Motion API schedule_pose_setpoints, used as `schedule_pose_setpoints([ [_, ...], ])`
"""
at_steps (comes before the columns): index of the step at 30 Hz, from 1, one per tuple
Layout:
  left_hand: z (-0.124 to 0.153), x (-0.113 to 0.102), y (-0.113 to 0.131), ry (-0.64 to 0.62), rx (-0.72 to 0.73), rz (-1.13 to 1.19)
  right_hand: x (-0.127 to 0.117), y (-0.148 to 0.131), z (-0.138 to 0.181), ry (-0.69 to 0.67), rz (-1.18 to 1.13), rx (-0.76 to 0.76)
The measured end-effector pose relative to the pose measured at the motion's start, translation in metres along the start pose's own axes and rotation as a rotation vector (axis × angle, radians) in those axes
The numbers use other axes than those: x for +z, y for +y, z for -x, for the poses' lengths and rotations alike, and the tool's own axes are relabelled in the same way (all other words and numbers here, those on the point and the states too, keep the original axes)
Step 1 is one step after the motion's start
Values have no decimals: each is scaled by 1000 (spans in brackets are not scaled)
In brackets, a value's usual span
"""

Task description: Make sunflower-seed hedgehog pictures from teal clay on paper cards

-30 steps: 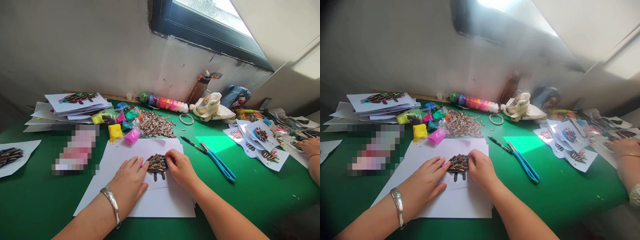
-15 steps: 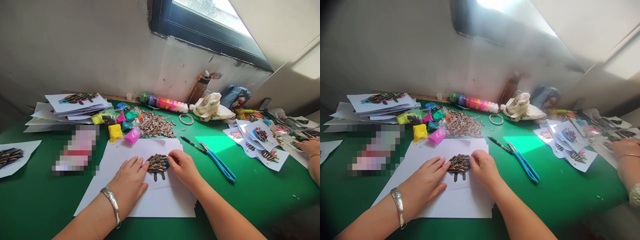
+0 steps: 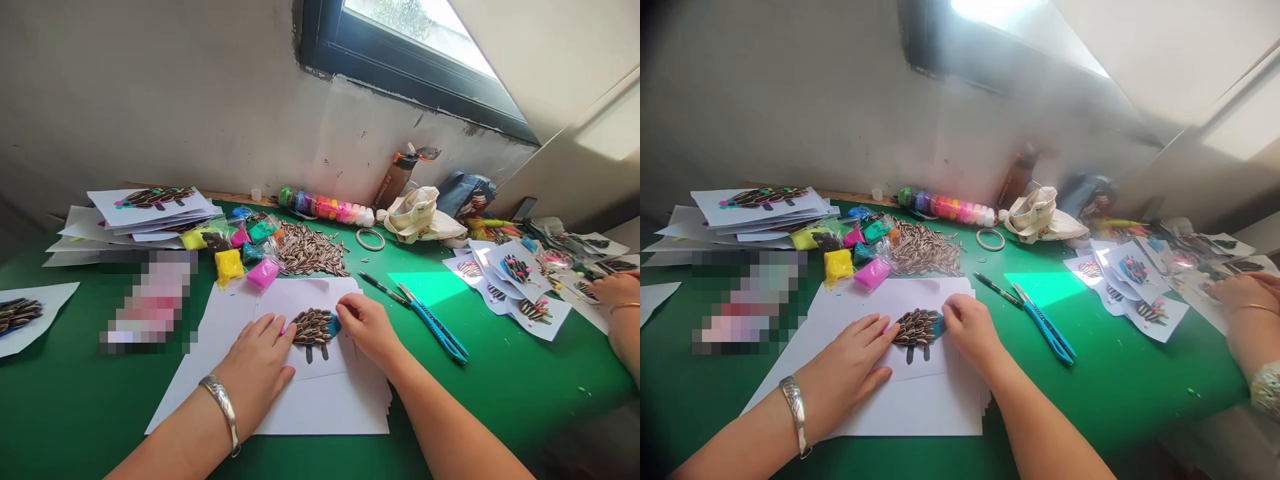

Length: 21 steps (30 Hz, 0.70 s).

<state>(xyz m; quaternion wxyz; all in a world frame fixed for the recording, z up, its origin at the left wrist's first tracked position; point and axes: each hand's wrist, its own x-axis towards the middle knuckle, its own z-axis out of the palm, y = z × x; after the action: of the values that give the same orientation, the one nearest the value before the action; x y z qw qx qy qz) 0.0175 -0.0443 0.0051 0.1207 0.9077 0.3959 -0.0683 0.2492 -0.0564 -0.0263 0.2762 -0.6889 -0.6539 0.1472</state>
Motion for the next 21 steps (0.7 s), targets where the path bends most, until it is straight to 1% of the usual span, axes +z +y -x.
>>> schedule_pose_setpoints([
  [2,0,5,-1,34,2,1,-6,10,-10,55,52,19],
  [5,-2,14,-3,106,3,8,-13,21,-30,76,120,23],
  [8,-3,21,-6,155,14,23,-14,24,-51,66,200,3],
  [12,-4,30,-8,213,14,30,-7,20,-73,30,328,-17],
  [17,-3,36,-9,259,22,25,3,17,-83,-33,458,-50],
  [21,-2,36,-9,263,20,22,8,13,-86,-51,496,-66],
])
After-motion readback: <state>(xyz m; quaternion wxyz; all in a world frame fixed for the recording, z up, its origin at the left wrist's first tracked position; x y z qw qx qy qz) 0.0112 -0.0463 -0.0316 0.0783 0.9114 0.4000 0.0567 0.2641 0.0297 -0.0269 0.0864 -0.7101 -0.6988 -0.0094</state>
